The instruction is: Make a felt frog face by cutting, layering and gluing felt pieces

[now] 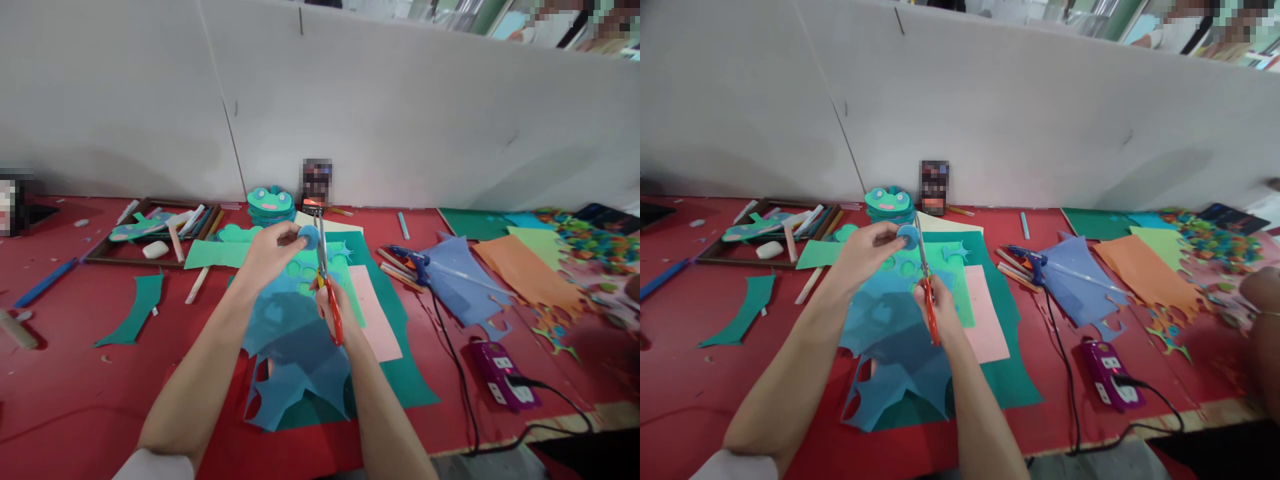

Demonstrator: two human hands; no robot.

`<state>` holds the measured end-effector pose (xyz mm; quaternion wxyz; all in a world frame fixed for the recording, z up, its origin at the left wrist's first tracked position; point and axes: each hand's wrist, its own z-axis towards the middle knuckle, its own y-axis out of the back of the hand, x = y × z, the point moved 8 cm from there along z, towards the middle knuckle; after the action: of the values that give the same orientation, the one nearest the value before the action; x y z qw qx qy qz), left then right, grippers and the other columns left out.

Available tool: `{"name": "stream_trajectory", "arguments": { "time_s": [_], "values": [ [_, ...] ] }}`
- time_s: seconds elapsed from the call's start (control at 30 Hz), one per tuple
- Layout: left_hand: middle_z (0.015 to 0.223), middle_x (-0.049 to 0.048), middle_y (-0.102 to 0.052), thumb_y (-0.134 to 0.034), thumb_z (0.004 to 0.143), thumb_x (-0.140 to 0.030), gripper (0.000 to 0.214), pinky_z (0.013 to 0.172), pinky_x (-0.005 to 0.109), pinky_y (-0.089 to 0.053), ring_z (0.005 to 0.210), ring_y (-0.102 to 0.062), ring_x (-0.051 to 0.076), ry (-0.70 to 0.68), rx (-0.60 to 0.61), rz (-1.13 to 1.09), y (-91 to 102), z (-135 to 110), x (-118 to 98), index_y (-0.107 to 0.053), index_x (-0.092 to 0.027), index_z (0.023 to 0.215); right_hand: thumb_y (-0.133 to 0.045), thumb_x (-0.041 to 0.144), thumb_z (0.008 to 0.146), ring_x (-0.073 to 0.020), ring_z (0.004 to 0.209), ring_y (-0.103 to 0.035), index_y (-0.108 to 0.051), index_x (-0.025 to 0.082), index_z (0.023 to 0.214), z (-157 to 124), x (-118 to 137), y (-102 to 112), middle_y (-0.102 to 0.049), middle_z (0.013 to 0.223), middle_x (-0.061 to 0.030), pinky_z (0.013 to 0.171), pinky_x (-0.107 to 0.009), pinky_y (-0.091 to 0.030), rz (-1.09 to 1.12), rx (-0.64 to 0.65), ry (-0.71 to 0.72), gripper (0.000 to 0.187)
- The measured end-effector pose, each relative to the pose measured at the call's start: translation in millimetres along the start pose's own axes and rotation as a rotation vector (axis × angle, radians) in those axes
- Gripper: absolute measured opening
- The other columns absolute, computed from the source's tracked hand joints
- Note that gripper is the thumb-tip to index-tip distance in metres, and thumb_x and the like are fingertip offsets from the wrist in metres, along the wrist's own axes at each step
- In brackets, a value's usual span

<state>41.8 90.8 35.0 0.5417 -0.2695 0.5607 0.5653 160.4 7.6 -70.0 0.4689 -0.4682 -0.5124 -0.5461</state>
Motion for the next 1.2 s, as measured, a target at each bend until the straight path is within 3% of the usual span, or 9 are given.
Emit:
{"name": "stream_trajectory", "arguments": {
  "time_s": [0.47, 0.93, 1.2],
  "values": [
    [0.085, 0.0026, -0.069, -0.059, 0.079, -0.029, 0.012, 0.073, 0.029, -0.049, 0.078, -0.063, 0.017, -0.023, 0.023, 0.001, -3.0, -0.3, -0.4, -0.064, -0.019, 0.083, -0.043, 0.07, 0.082, -0.0087, 0.049, -0.032, -0.051, 0.02, 0.087, -1.0, -1.8, 0.1, -0.036, 0.057, 0.0059, 0.046, -0.023, -0.028, 0.038, 0.003, -0.009, 0.051],
    [0.082, 0.0019, -0.069, -0.06, 0.078, -0.027, 0.009, 0.073, 0.028, -0.05, 0.077, -0.063, 0.017, -0.012, 0.021, 0.011, -2.1, 0.7, 0.4, -0.064, -0.019, 0.081, -0.049, 0.071, 0.078, -0.0083, 0.048, -0.029, -0.047, 0.021, 0.077, -0.9, -1.7, -3.8, -0.034, 0.056, 0.0057, 0.042, -0.023, -0.026, 0.12, -0.013, -0.088, 0.05],
    [0.082, 0.0026, -0.069, -0.061, 0.078, -0.028, 0.01, 0.073, 0.029, -0.05, 0.078, -0.064, 0.017, -0.007, 0.011, 0.007, -3.6, -0.2, -2.2, -0.063, -0.018, 0.08, -0.049, 0.071, 0.077, -0.0096, 0.049, -0.035, -0.053, 0.021, 0.077, -0.1, -1.9, -0.9, -0.038, 0.056, 0.004, 0.043, -0.023, -0.029, 0.103, -0.054, -0.082, 0.051]
  ]
}}
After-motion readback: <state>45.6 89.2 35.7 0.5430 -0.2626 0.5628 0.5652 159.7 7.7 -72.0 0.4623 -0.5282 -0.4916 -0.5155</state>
